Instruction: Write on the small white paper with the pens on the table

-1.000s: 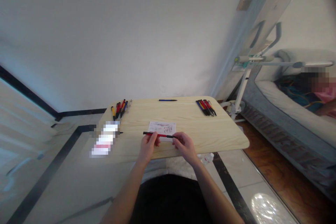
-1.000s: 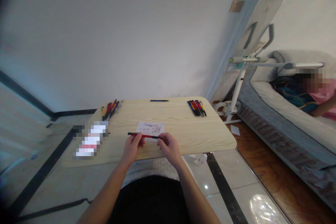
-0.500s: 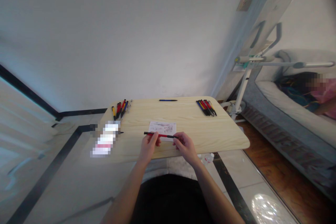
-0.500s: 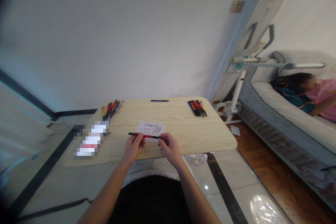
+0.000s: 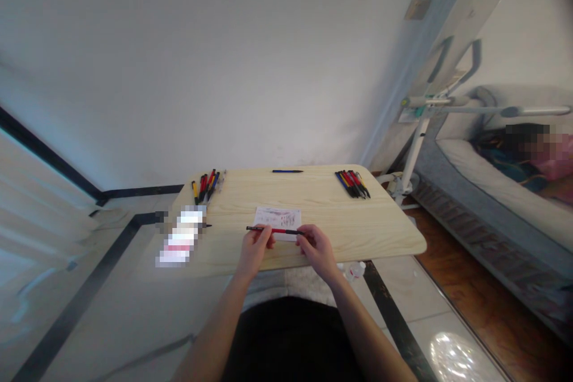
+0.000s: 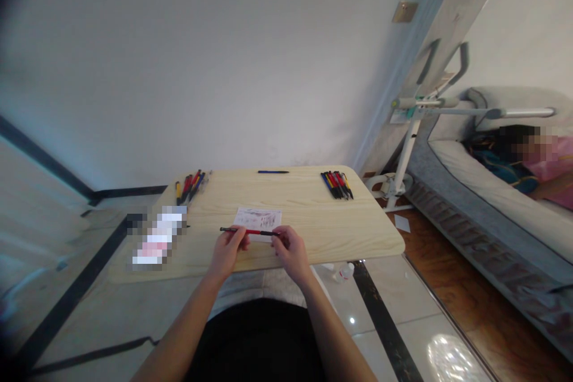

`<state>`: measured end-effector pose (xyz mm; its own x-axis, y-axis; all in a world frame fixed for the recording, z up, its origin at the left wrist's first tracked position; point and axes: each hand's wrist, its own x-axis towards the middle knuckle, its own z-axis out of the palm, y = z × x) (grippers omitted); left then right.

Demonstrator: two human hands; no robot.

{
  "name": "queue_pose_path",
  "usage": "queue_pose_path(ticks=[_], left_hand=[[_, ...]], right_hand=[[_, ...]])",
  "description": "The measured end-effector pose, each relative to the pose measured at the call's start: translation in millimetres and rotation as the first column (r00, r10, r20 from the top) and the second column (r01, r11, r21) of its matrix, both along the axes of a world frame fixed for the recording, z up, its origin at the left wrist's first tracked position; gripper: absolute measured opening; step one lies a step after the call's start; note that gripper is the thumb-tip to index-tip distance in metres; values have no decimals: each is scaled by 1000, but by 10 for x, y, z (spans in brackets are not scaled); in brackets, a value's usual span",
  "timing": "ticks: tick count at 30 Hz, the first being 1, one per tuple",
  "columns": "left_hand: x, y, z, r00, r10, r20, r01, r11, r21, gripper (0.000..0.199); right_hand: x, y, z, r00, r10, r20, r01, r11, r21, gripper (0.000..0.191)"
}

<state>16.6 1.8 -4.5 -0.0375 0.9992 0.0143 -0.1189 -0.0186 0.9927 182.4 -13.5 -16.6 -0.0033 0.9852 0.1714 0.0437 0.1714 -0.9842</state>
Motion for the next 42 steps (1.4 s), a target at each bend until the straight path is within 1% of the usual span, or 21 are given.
queue_pose_path(ticks=[5, 9, 13, 16, 20, 22, 25, 29, 35, 39, 42], left_hand=[[-6, 9, -12, 1000, -7, -4, 7, 1000, 10, 28], [-14, 17, -41, 1000, 18, 14, -18, 1000, 13, 27], [-14, 22, -70, 998, 16, 57, -17, 1000, 15, 28], [-8, 23, -80, 995, 30, 96, -29, 1000, -12, 31], [-4, 28, -92, 989, 28, 145, -23, 999, -32, 31], [-7, 32, -102, 989, 17, 144, -13, 1000, -27, 29], [-13, 38, -115, 991, 6, 134, -4, 1000, -16, 28], [-20, 35, -111, 993, -7, 120, 8, 1000, -9, 28], [-20, 21, -87, 995, -7, 104, 8, 1000, -13, 28], [-15, 21, -81, 993, 9, 117, -7, 1000, -18, 29], [-13, 16, -72, 996, -2, 94, 4, 1000, -19, 29]], right_hand=[[9, 6, 6, 1000, 14, 14, -14, 1000, 3, 17], [2, -4, 13, 998, 9, 59, -9, 1000, -2, 19], [-6, -21, 43, 990, 3, 138, -6, 1000, 18, 24], [-9, -28, 57, 985, 6, 170, -11, 1000, 26, 29], [-13, -26, 36, 986, 16, 167, -21, 999, 27, 24], [-16, -23, 17, 984, 11, 176, -18, 999, 37, 25], [-15, -21, 4, 979, 2, 203, -14, 998, 57, 20], [-4, -33, 35, 972, 9, 235, -27, 997, 71, 17], [5, -48, 72, 961, 36, 273, -53, 997, 58, 25], [-7, -33, 31, 973, 33, 230, -47, 997, 56, 22], [-19, -25, 3, 979, 18, 203, -32, 997, 66, 23]])
